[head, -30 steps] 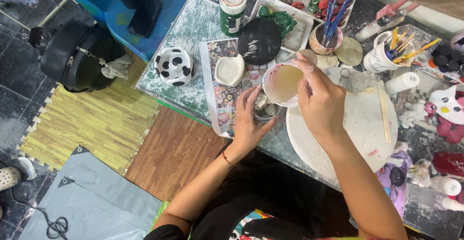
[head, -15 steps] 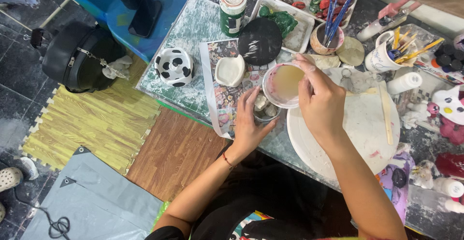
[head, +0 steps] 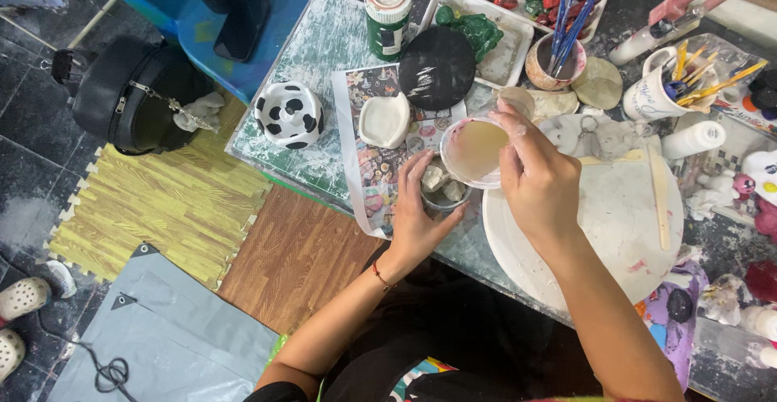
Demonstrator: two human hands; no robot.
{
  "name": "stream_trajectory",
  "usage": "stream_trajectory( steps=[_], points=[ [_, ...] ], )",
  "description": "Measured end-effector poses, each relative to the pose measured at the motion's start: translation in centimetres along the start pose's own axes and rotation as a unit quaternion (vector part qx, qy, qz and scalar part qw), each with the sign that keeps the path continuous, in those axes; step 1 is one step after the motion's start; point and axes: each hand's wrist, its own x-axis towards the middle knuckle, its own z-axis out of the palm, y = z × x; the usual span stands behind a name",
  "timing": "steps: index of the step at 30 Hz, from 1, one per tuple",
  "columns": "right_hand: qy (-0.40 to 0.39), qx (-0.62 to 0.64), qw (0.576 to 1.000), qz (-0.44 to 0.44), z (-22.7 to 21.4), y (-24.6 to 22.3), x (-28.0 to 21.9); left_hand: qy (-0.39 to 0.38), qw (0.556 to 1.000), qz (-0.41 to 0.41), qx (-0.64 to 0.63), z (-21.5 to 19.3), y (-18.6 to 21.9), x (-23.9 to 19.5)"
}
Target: The person shapes a small piece of clay into a figurine, then uses a paintbrush to apply black paint to a white ceramic object with black spots. The workspace is cluttered with art supplies, including paints, brushes, and other figurines.
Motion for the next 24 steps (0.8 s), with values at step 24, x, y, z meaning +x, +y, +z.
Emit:
stream_trajectory(
  steps=[24],
  points=[
    [0.0,0.021,1.0,0.018,-0.56,-0.59,0.05,0.005,1.0,0.008,0.026,0.32,-0.31,-0.13]
  ],
)
